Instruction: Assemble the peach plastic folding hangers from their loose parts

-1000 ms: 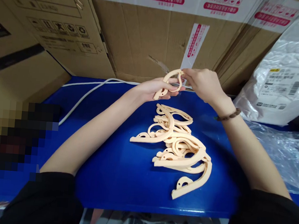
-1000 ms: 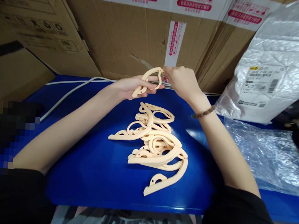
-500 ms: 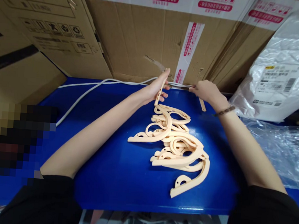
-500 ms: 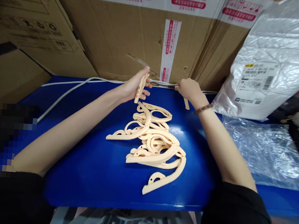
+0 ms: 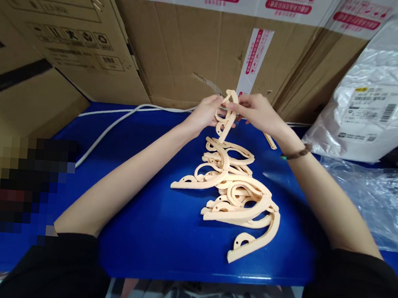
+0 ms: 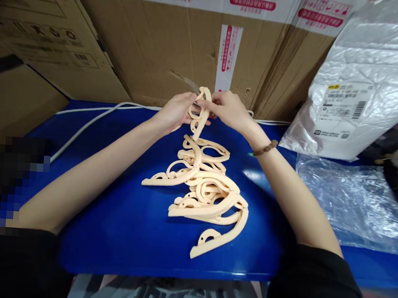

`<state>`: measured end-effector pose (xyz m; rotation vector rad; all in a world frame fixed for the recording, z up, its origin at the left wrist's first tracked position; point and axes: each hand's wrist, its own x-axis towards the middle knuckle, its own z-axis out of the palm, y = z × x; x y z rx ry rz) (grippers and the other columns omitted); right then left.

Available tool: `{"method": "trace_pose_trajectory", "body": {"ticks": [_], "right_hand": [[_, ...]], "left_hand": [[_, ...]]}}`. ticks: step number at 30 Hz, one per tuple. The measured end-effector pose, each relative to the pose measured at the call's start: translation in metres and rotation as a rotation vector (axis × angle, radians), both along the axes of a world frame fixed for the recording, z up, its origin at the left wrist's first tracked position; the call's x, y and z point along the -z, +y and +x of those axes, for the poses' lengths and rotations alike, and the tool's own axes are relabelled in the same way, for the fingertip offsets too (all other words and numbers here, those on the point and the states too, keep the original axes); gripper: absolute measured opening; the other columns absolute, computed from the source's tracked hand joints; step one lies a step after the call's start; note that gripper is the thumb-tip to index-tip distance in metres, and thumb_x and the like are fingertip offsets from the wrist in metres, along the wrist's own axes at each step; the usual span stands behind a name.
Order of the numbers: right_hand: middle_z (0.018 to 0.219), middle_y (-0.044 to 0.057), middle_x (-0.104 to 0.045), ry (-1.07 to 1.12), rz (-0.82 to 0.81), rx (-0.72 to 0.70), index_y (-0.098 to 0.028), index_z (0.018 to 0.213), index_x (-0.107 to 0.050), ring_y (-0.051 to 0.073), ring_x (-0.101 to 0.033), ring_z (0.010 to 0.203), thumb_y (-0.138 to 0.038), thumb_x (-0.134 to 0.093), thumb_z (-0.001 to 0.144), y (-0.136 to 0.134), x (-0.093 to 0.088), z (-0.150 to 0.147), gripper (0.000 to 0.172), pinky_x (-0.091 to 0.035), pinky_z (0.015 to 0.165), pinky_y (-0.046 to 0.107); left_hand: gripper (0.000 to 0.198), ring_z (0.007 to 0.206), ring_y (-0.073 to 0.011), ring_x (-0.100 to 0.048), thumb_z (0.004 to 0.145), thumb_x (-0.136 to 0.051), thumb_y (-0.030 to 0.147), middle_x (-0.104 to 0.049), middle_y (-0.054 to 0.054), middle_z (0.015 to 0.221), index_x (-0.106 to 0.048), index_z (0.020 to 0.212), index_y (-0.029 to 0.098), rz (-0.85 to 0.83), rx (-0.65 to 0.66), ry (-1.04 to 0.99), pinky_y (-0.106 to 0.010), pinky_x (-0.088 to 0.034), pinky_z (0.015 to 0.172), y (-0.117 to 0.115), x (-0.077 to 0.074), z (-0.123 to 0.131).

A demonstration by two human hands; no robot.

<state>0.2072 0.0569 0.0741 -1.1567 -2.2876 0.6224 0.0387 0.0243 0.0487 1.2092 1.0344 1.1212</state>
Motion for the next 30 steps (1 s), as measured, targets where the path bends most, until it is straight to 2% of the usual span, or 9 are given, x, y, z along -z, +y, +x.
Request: {"method": "trace_pose_trajectory", "body": {"ticks": [3,7,12,15,18,20,24,28,30], "right_hand": [[0.076,0.003,-0.071,0.12,-0.028,0.026,-0.017,0.085,-0.07,0.016,-0.063,0.069,-0.041,-0.064,0.09,0.003,-0.005,0.003,0.025,-0.048,0.064,0.029],[0.085,0.006,-0.074,0.094,0.126,0.13,-0.018,0.097,-0.072,0.019,-0.065,0.076,-0.038,-0.063,0.092,0.003,-0.023,0.018,0.022,-0.048,0.068,0.031],[0.104,0.016,-0.073,-0.519,0.469,0.207,-0.014,0.118,-0.068,0.032,-0.068,0.096,-0.036,-0.039,0.105,-0.012,-0.034,0.019,0.039,-0.047,0.082,0.042],[0.099,0.02,-0.072,-0.65,0.465,0.19,-0.01,0.116,-0.066,0.035,-0.068,0.093,-0.03,-0.03,0.105,-0.014,-0.028,0.014,0.043,-0.046,0.079,0.043],[0.085,0.012,-0.072,-0.415,0.253,0.127,-0.016,0.1,-0.066,0.023,-0.066,0.076,-0.028,-0.034,0.103,-0.008,-0.024,0.018,0.034,-0.048,0.076,0.035],[0.084,0.008,-0.071,-0.231,0.139,0.118,-0.02,0.099,-0.063,0.018,-0.063,0.066,-0.031,-0.032,0.103,-0.002,-0.026,0.026,0.033,-0.048,0.07,0.031],[0.095,0.012,-0.071,-0.011,0.132,0.213,-0.018,0.111,-0.059,0.015,-0.059,0.065,-0.038,-0.027,0.103,0.009,-0.03,0.039,0.038,-0.046,0.063,0.03],[0.1,0.013,-0.072,0.221,0.099,0.309,-0.017,0.112,-0.054,0.016,-0.061,0.07,-0.031,-0.034,0.097,0.009,-0.033,0.033,0.029,-0.044,0.061,0.029],[0.106,0.013,-0.072,0.285,0.13,0.343,-0.019,0.121,-0.042,0.015,-0.061,0.069,-0.027,-0.03,0.097,0.006,-0.034,0.027,0.027,-0.044,0.058,0.028]], "left_hand": [[0.021,0.062,-0.0157,-0.072,0.107,-0.033,0.031,-0.071,-0.004,0.076,-0.049,0.101,0.017,0.035,-0.058,0.144,-0.025,-0.057,0.061,0.001,-0.005,-0.001],[0.019,0.064,-0.0113,-0.069,0.106,-0.038,0.03,-0.072,-0.004,0.081,-0.05,0.098,0.018,0.177,-0.147,0.266,-0.019,-0.053,0.061,0.007,-0.007,-0.008],[0.035,0.061,-0.0102,-0.057,0.104,-0.046,0.03,-0.056,0.0,0.065,-0.051,0.072,0.017,0.306,-0.112,0.405,-0.019,-0.043,0.06,0.005,-0.009,-0.009],[0.037,0.07,-0.0149,-0.058,0.104,-0.048,0.031,-0.047,0.0,0.062,-0.048,0.069,0.02,0.376,-0.133,0.468,-0.023,-0.041,0.068,-0.002,-0.009,-0.005],[0.025,0.079,-0.0168,-0.06,0.103,-0.048,0.029,-0.052,0.0,0.07,-0.053,0.08,0.022,0.471,-0.184,0.544,-0.023,-0.038,0.074,-0.005,0.0,-0.001],[0.022,0.072,-0.0155,-0.06,0.104,-0.044,0.03,-0.055,0.001,0.069,-0.055,0.086,0.023,0.451,-0.141,0.619,-0.023,-0.037,0.07,-0.001,0.01,0.002],[0.031,0.055,-0.0153,-0.057,0.101,-0.046,0.029,-0.057,0.0,0.054,-0.058,0.074,0.02,0.317,-0.047,0.746,-0.025,-0.038,0.062,0.015,0.028,0.007],[0.032,0.079,-0.0229,-0.066,0.09,-0.066,0.036,-0.064,-0.006,0.062,-0.059,0.065,0.018,0.284,-0.126,0.802,-0.028,-0.044,0.074,0.026,0.029,0.008],[0.036,0.09,-0.0249,-0.067,0.093,-0.061,0.047,-0.07,-0.009,0.073,-0.063,0.073,0.017,0.268,-0.158,0.796,-0.029,-0.046,0.077,0.026,0.024,0.006]]}}
